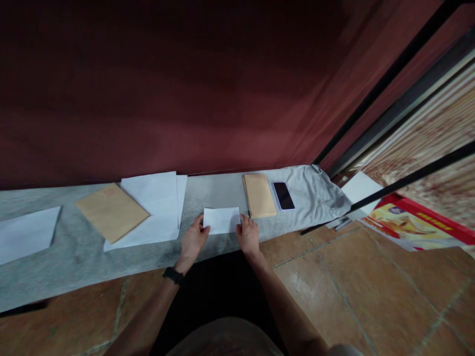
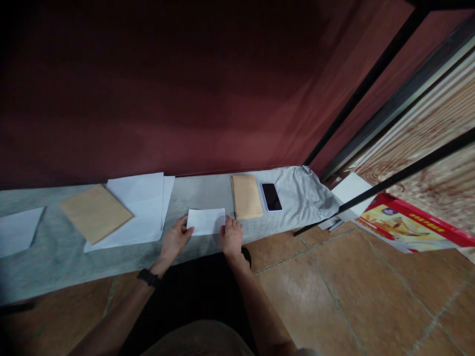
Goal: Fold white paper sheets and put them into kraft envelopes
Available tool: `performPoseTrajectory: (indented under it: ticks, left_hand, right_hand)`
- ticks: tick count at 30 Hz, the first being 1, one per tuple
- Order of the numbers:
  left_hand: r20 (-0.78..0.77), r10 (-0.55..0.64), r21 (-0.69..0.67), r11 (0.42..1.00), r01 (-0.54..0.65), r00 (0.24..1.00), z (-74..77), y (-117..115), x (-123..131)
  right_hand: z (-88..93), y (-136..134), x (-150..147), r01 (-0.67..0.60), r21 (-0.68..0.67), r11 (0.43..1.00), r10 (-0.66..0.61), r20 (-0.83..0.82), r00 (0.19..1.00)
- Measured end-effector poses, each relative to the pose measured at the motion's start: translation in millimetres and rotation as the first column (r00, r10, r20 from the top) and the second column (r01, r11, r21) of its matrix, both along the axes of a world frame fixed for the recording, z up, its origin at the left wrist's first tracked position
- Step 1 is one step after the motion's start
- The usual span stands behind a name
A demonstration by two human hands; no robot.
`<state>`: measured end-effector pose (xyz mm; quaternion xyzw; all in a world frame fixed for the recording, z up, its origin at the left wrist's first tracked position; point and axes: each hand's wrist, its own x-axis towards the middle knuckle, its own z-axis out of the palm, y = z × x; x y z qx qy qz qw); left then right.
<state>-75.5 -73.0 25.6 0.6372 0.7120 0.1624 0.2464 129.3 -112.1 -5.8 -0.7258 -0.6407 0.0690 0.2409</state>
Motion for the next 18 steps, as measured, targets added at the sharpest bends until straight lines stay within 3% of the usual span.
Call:
performPoseTrajectory:
  ticks: [4,7,10,13,15,18]
  left_hand:
    - [-0.030,-0.008,0.006,1.000,0.008,1.000,4.7,-2.6,3.9]
    - [-0.062,-0.016,0.006,1.000,0.016,0.998,9.4,-6.3,8.4]
    - [-0.101,-0.024,0.026,0.999,0.027,0.995,11.9,-9.4,11.1]
    - [-0.129,-0.032,0.045,0.998,0.038,0.991,9.9,-10.8,9.9]
    - [-0.163,-0.036,0.097,0.994,0.053,0.986,5.9,-11.7,8.8]
    - [-0.221,-0.084,0.287,0.946,0.148,0.972,-3.8,-14.3,13.2]
  right_hand:
    - [6.7,-0.8,-7.4,-0.025,0.031,0.999,0.025,0.002,1.000]
    - [8.3,2.0,-19.6,-0.154,0.079,0.985,0.158,-0.046,0.986]
    - [4.3,4.1,-32.5,-0.252,0.079,0.965,0.255,-0.029,0.967]
    - [-4.2,3.0,-39.8,-0.247,0.061,0.967,0.246,0.022,0.969]
    - [-9.6,1.5,-41.0,-0.230,0.057,0.971,0.228,0.041,0.973]
    - [-14.1,-0.2,-40.4,-0.225,0.047,0.973,0.222,0.052,0.974]
